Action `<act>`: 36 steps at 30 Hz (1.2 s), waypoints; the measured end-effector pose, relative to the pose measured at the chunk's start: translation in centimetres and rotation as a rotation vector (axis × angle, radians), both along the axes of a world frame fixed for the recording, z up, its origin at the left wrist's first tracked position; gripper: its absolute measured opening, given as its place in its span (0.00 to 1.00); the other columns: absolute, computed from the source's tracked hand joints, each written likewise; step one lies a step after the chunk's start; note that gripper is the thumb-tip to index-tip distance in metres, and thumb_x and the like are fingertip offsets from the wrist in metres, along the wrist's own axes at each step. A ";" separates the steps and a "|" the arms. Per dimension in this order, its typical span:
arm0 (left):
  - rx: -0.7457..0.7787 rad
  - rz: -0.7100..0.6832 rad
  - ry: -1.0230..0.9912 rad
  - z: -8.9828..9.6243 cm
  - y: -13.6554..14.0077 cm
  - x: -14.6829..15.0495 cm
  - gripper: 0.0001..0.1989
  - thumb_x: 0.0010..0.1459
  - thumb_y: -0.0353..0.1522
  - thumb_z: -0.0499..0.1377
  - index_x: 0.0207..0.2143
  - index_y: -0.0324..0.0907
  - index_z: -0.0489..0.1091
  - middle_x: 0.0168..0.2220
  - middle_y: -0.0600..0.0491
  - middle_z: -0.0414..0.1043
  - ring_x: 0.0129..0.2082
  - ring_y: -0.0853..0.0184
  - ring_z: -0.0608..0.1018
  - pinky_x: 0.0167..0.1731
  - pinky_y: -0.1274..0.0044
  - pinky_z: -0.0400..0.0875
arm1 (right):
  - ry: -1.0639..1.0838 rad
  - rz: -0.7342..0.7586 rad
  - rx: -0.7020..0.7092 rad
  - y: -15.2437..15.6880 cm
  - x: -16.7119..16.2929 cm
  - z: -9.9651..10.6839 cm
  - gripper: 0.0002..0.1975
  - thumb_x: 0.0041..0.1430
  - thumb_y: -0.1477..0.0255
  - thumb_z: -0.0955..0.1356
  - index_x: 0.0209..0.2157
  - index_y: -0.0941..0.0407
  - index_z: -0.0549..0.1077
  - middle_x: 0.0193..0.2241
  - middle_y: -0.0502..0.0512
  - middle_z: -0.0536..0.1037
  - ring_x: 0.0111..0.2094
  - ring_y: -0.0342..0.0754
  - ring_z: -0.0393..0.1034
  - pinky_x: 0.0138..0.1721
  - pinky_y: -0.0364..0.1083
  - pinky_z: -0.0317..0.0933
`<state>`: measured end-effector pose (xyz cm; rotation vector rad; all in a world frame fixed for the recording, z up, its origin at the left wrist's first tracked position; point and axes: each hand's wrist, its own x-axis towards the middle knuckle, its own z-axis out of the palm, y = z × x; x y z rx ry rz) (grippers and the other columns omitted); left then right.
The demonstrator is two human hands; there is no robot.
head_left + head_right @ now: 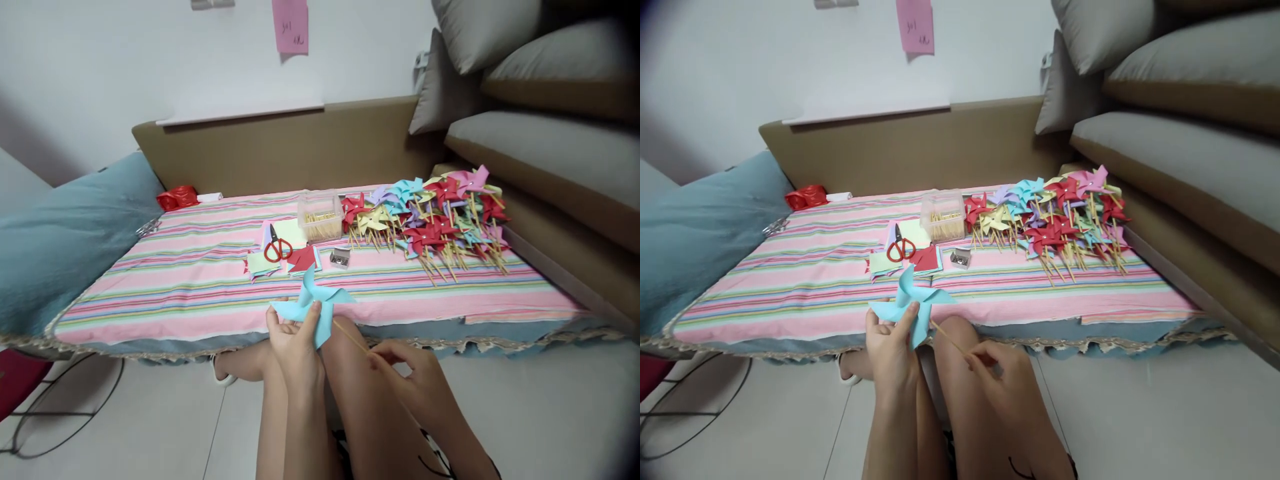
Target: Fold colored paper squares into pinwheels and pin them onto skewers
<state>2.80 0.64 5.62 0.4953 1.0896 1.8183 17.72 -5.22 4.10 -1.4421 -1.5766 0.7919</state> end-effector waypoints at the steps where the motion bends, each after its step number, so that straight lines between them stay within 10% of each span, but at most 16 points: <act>1: -0.024 0.001 0.018 0.0 0.2 0.3 0.30 0.38 0.29 0.71 0.42 0.44 0.60 0.29 0.57 0.74 0.23 0.73 0.76 0.25 0.81 0.72 | 0.017 -0.019 -0.020 0.0 0.0 0.1 0.08 0.56 0.72 0.67 0.26 0.56 0.77 0.23 0.51 0.80 0.27 0.48 0.75 0.30 0.43 0.68; 10: -0.060 -0.195 0.166 -0.9 3.3 2.0 0.46 0.41 0.36 0.70 0.56 0.49 0.45 0.49 0.41 0.70 0.36 0.65 0.80 0.35 0.73 0.74 | 0.140 -0.146 -0.122 1.8 1.5 -2.3 0.11 0.55 0.67 0.67 0.24 0.56 0.77 0.23 0.53 0.80 0.27 0.49 0.74 0.29 0.43 0.67; 17: -0.240 -0.359 0.782 -8.1 3.5 2.3 0.34 0.56 0.42 0.57 0.60 0.41 0.49 0.63 0.37 0.54 0.63 0.55 0.59 0.59 0.63 0.55 | 0.068 -0.575 0.049 8.9 12.4 -3.9 0.18 0.48 0.56 0.69 0.27 0.58 0.77 0.24 0.58 0.80 0.27 0.54 0.75 0.31 0.47 0.66; 22: -0.196 -0.260 1.443 -13.8 2.3 3.4 0.25 0.57 0.39 0.54 0.54 0.37 0.65 0.59 0.41 0.64 0.60 0.51 0.62 0.59 0.59 0.53 | -0.220 -0.771 0.165 18.8 20.8 -1.5 0.19 0.48 0.56 0.67 0.26 0.58 0.78 0.23 0.59 0.80 0.28 0.55 0.75 0.30 0.48 0.62; 27: -0.194 -0.233 1.654 -15.9 3.3 3.4 0.17 0.54 0.34 0.54 0.44 0.38 0.74 0.52 0.43 0.72 0.51 0.52 0.72 0.51 0.61 0.64 | -0.304 -0.782 0.163 26.9 23.8 -1.2 0.17 0.46 0.59 0.68 0.25 0.60 0.78 0.22 0.61 0.80 0.26 0.55 0.73 0.29 0.48 0.60; 36: -0.134 -0.196 1.744 -16.8 3.3 3.0 0.15 0.54 0.32 0.54 0.41 0.40 0.76 0.49 0.46 0.75 0.47 0.54 0.74 0.48 0.63 0.67 | -0.346 -0.724 0.144 27.4 24.0 -2.7 0.19 0.47 0.56 0.68 0.25 0.59 0.79 0.20 0.59 0.79 0.26 0.55 0.73 0.27 0.47 0.58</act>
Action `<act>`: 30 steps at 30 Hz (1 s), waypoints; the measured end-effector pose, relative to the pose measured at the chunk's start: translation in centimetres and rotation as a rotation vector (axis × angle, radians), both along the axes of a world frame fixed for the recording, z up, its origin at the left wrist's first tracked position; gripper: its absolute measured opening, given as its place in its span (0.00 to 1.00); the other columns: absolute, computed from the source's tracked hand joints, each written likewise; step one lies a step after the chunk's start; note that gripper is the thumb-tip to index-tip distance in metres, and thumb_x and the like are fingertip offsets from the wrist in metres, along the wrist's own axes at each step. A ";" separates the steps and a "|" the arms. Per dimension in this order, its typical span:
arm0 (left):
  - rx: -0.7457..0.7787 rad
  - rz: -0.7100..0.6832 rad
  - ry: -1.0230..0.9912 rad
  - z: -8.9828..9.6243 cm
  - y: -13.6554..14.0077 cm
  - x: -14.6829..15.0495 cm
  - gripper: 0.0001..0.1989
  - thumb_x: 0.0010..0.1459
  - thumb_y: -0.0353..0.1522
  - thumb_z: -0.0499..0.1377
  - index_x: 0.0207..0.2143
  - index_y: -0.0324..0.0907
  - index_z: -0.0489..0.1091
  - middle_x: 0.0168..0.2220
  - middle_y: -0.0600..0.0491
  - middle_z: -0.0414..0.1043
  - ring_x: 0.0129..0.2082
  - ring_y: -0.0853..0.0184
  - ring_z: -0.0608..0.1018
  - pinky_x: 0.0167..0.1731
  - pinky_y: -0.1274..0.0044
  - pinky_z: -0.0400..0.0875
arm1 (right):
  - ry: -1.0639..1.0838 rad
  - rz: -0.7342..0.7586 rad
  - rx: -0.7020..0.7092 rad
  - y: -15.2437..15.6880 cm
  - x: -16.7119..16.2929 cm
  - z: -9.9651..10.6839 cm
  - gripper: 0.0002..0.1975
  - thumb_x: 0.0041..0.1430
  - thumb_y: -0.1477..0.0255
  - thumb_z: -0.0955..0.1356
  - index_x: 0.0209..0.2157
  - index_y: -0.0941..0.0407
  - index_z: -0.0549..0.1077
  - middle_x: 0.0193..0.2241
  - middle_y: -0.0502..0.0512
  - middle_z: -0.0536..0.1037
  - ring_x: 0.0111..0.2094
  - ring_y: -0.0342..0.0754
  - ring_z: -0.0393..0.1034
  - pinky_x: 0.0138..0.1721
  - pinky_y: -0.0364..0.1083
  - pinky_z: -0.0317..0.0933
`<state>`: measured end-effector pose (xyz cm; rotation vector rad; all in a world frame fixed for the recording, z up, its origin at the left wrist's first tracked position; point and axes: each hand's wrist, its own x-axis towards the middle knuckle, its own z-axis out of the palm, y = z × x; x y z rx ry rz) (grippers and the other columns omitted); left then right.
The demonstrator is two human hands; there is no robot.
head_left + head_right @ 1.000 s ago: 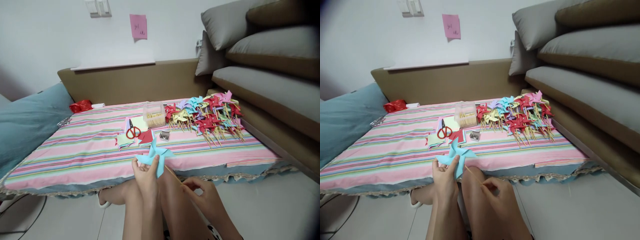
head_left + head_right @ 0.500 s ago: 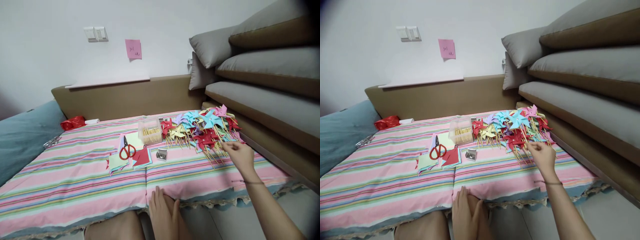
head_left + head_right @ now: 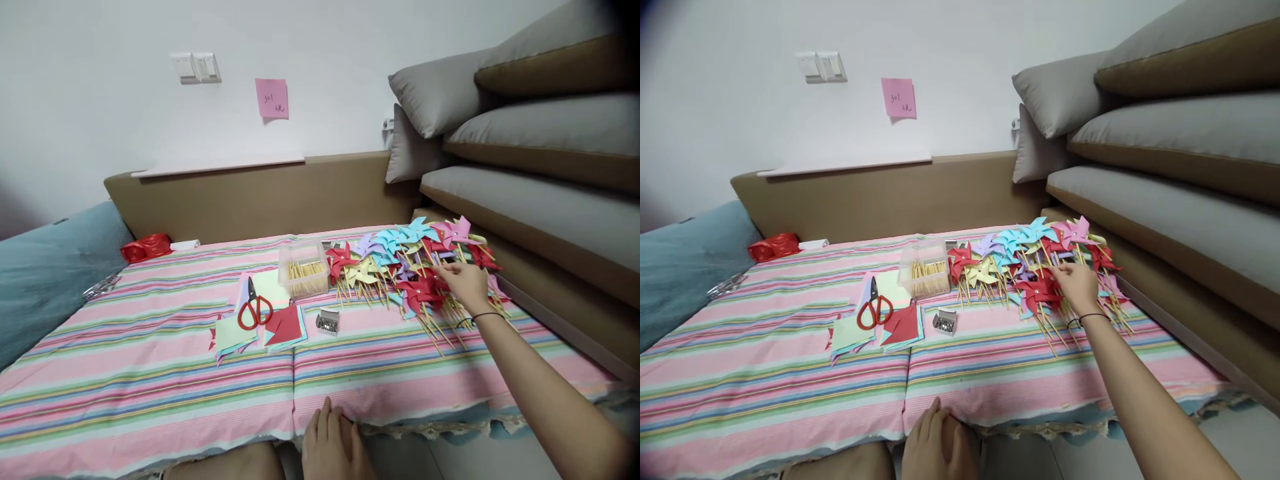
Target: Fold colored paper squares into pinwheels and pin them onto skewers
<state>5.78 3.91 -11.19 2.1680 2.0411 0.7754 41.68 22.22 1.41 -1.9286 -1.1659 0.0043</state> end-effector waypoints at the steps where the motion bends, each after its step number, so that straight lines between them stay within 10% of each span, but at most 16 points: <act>1: -0.009 -0.003 -0.015 0.3 -0.1 0.1 0.15 0.55 0.32 0.54 0.41 0.40 0.75 0.49 0.46 0.75 0.47 0.54 0.74 0.48 0.62 0.68 | -0.001 -0.001 0.008 -0.9 -0.2 0.0 0.20 0.47 0.56 0.68 0.25 0.60 0.79 0.20 0.60 0.79 0.26 0.56 0.74 0.26 0.47 0.58; 6: -0.070 0.030 -0.087 2.7 -0.9 0.6 0.14 0.57 0.30 0.52 0.42 0.40 0.74 0.51 0.46 0.73 0.51 0.54 0.72 0.51 0.60 0.66 | 0.014 0.105 0.034 -6.4 -4.4 -1.3 0.22 0.51 0.54 0.65 0.27 0.59 0.78 0.20 0.59 0.80 0.24 0.55 0.75 0.26 0.47 0.62; 12: -0.105 0.055 -0.192 3.8 -2.3 1.0 0.15 0.57 0.28 0.52 0.44 0.41 0.73 0.51 0.49 0.73 0.53 0.56 0.70 0.53 0.62 0.64 | 0.026 0.613 -0.030 -10.0 -17.0 -5.3 0.16 0.58 0.64 0.60 0.30 0.54 0.77 0.26 0.54 0.82 0.28 0.51 0.78 0.30 0.46 0.69; 20: -0.102 0.069 -0.254 3.6 -3.0 1.0 0.13 0.55 0.28 0.54 0.42 0.43 0.73 0.49 0.49 0.73 0.52 0.55 0.69 0.53 0.62 0.64 | -0.203 1.011 -0.132 -3.8 -30.6 -6.6 0.14 0.55 0.74 0.66 0.42 0.58 0.77 0.47 0.62 0.77 0.50 0.56 0.71 0.54 0.54 0.60; 30: -0.162 0.084 -0.457 2.4 -3.1 0.8 0.16 0.53 0.29 0.57 0.45 0.43 0.72 0.52 0.48 0.71 0.53 0.52 0.69 0.55 0.58 0.60 | -0.368 1.102 -0.292 1.0 -31.7 -8.0 0.12 0.54 0.71 0.69 0.41 0.55 0.79 0.43 0.60 0.80 0.47 0.56 0.73 0.51 0.54 0.61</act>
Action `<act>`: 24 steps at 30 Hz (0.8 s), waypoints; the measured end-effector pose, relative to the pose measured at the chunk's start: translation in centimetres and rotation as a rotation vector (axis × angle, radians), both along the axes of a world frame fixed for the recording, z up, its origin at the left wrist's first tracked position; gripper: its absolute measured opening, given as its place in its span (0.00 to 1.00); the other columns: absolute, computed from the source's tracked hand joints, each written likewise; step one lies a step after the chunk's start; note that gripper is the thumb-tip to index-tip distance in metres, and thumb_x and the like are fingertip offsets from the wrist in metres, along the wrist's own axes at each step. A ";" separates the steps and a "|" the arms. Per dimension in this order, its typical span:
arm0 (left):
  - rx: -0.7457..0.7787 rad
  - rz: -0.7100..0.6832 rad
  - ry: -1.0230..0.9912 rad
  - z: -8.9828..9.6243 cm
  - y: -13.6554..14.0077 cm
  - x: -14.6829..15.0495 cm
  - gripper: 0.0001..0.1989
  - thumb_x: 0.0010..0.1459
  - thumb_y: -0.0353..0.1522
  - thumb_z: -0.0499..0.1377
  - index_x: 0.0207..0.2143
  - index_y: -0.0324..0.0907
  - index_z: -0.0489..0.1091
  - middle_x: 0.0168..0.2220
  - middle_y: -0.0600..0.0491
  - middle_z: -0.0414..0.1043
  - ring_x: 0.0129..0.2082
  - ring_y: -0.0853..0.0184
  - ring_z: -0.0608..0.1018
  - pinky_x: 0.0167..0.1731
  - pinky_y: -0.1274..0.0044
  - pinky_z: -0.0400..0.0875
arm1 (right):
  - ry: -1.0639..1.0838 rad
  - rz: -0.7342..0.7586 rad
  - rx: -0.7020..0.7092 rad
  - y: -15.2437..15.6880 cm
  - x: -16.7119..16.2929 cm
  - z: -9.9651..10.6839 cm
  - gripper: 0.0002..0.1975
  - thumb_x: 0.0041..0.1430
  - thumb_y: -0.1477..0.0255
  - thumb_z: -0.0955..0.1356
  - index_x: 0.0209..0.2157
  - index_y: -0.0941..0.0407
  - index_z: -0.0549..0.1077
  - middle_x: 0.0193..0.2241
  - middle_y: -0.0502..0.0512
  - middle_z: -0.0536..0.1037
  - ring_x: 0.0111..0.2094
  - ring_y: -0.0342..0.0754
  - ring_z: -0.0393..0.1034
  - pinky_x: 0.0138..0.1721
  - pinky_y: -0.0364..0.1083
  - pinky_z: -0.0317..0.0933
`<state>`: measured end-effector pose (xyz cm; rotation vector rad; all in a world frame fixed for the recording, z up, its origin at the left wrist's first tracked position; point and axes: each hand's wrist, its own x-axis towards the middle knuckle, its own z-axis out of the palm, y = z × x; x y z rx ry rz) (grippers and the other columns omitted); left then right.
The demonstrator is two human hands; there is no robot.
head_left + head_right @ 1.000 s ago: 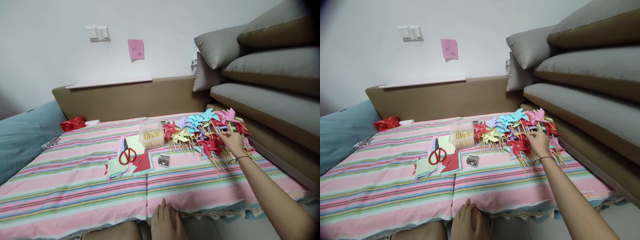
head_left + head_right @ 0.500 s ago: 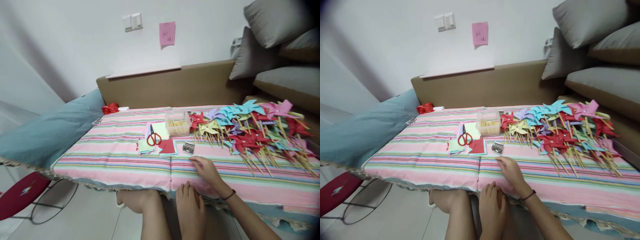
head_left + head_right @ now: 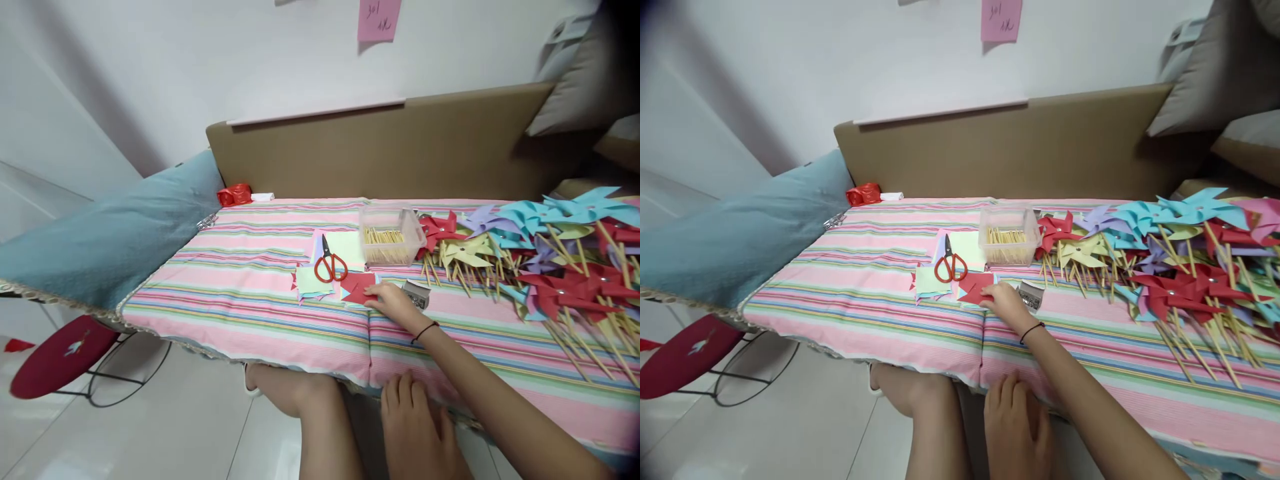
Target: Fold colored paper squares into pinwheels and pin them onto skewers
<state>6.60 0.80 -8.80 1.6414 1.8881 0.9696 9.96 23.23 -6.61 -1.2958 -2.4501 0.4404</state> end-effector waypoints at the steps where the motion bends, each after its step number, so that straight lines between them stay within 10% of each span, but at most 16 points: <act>1: -0.008 -0.006 -0.021 0.1 0.0 0.0 0.16 0.53 0.29 0.57 0.45 0.44 0.71 0.53 0.48 0.71 0.53 0.53 0.69 0.55 0.58 0.60 | -0.011 0.007 -0.008 0.3 0.2 -0.1 0.12 0.53 0.71 0.70 0.40 0.55 0.79 0.43 0.59 0.80 0.46 0.56 0.74 0.50 0.53 0.63; 12: 0.122 0.197 0.002 1.8 8.5 -8.6 0.18 0.58 0.29 0.50 0.51 0.39 0.65 0.58 0.39 0.62 0.62 0.50 0.58 0.57 0.55 0.54 | -0.065 0.073 -0.007 0.9 0.4 0.9 0.10 0.54 0.76 0.65 0.27 0.54 0.79 0.30 0.56 0.82 0.35 0.51 0.75 0.38 0.45 0.62; 24: 0.139 -0.011 0.205 2.1 12.6 -9.8 0.09 0.58 0.26 0.51 0.40 0.39 0.67 0.53 0.42 0.68 0.61 0.51 0.60 0.58 0.55 0.51 | 0.188 -0.126 0.159 -2.0 1.6 4.1 0.09 0.51 0.76 0.64 0.29 0.55 0.77 0.31 0.55 0.82 0.34 0.52 0.75 0.37 0.47 0.65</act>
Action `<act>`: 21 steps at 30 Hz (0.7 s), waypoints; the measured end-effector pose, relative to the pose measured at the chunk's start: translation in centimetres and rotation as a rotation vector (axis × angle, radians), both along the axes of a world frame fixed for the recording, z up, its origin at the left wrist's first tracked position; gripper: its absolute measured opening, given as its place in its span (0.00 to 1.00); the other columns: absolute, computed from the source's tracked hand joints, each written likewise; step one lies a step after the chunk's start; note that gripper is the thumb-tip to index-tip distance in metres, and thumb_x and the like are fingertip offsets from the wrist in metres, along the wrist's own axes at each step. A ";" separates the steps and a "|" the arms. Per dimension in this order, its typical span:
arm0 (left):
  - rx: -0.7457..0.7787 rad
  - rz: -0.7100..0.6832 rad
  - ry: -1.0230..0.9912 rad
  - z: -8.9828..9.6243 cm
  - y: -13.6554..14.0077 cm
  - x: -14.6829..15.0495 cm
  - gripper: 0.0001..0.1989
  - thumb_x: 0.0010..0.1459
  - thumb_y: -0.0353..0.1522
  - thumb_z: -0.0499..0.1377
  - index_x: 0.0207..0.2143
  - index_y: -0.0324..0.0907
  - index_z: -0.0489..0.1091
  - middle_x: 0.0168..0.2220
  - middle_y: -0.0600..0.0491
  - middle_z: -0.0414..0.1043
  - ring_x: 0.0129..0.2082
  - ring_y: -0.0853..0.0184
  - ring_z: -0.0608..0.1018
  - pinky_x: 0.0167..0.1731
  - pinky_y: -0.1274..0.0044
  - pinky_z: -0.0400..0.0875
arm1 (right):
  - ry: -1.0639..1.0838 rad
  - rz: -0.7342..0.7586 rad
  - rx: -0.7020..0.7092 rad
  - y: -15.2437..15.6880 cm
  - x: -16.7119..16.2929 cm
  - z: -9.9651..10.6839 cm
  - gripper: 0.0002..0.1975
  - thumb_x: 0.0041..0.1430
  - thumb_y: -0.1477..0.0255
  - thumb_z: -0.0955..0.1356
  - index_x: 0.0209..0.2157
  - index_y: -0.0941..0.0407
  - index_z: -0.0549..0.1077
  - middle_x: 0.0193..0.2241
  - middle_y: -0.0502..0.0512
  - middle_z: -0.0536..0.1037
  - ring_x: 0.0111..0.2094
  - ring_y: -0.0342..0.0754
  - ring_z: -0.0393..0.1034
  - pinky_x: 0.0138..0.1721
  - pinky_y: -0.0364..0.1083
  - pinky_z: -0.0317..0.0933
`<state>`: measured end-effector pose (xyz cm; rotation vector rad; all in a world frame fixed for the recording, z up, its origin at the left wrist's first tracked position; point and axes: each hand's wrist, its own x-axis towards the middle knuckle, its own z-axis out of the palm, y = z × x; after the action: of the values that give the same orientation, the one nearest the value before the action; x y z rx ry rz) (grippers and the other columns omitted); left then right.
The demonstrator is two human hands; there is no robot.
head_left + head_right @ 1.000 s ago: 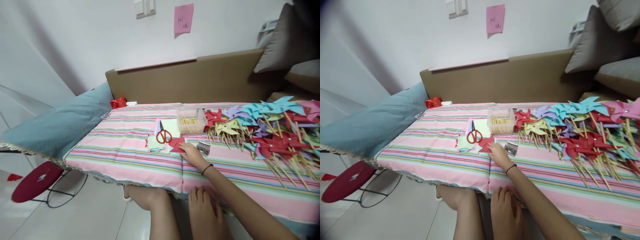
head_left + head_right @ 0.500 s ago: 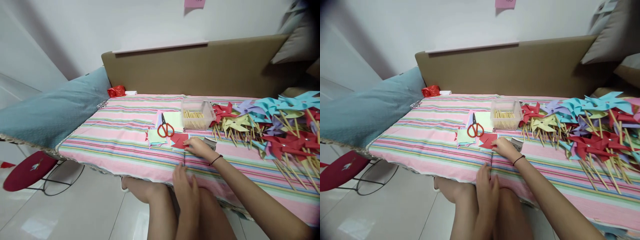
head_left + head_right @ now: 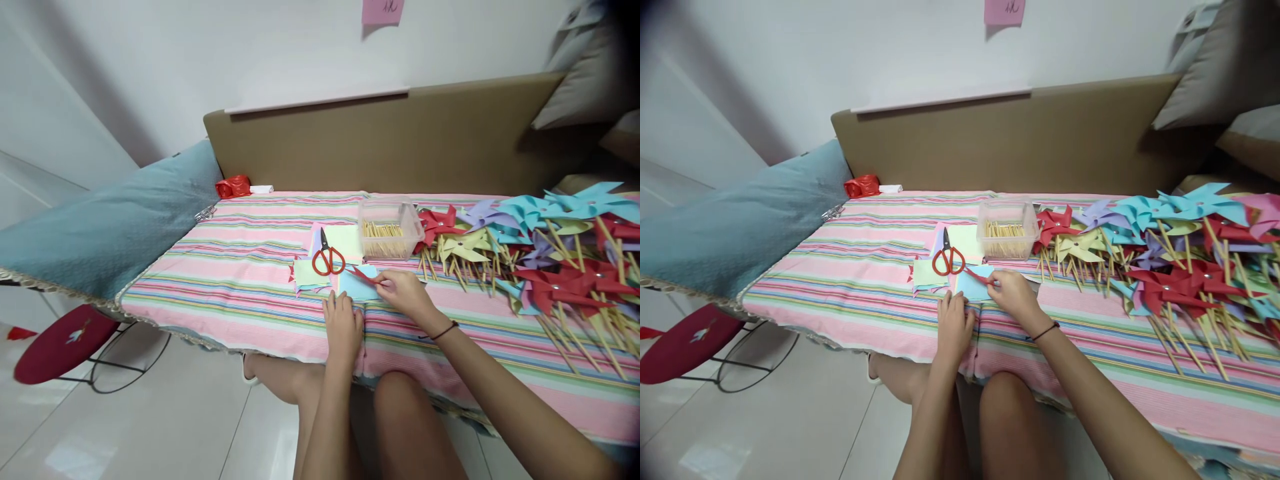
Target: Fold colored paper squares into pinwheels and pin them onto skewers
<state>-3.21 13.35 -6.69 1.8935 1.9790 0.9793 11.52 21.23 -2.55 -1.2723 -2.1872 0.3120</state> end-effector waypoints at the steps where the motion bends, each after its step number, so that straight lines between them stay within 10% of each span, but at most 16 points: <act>1: 0.029 0.002 -0.081 0.5 -0.2 0.0 0.09 0.58 0.27 0.51 0.40 0.39 0.68 0.53 0.42 0.69 0.60 0.52 0.61 0.58 0.56 0.51 | 0.028 -0.003 0.025 -0.9 0.4 0.6 0.09 0.52 0.76 0.64 0.29 0.55 0.76 0.32 0.55 0.82 0.35 0.52 0.75 0.39 0.48 0.65; 9: -0.233 -0.077 -1.470 7.9 -4.6 1.6 0.28 0.56 0.54 0.49 0.40 0.38 0.67 0.38 0.44 0.75 0.32 0.64 0.78 0.32 0.73 0.71 | 0.203 0.175 0.439 -10.6 4.4 4.6 0.11 0.54 0.80 0.65 0.29 0.48 0.73 0.32 0.47 0.82 0.42 0.52 0.74 0.54 0.59 0.55; 17: -0.162 -0.088 -1.247 10.5 -9.8 3.5 0.17 0.44 0.35 0.68 0.35 0.38 0.69 0.31 0.52 0.75 0.30 0.68 0.75 0.30 0.78 0.69 | 0.286 0.050 0.444 -17.4 6.8 5.3 0.13 0.53 0.79 0.68 0.34 0.44 0.75 0.40 0.46 0.81 0.48 0.56 0.70 0.55 0.62 0.54; 21: -0.061 -0.019 -1.295 10.7 -11.3 4.2 0.15 0.46 0.34 0.66 0.35 0.38 0.68 0.29 0.55 0.74 0.28 0.70 0.75 0.31 0.78 0.68 | 0.873 -0.282 0.026 -20.3 5.3 5.6 0.15 0.60 0.68 0.66 0.49 0.46 0.70 0.54 0.53 0.72 0.56 0.56 0.65 0.55 0.61 0.58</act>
<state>1.03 2.08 4.03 0.7580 1.1318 1.5244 16.82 0.97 3.02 -1.1144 -1.2585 0.5862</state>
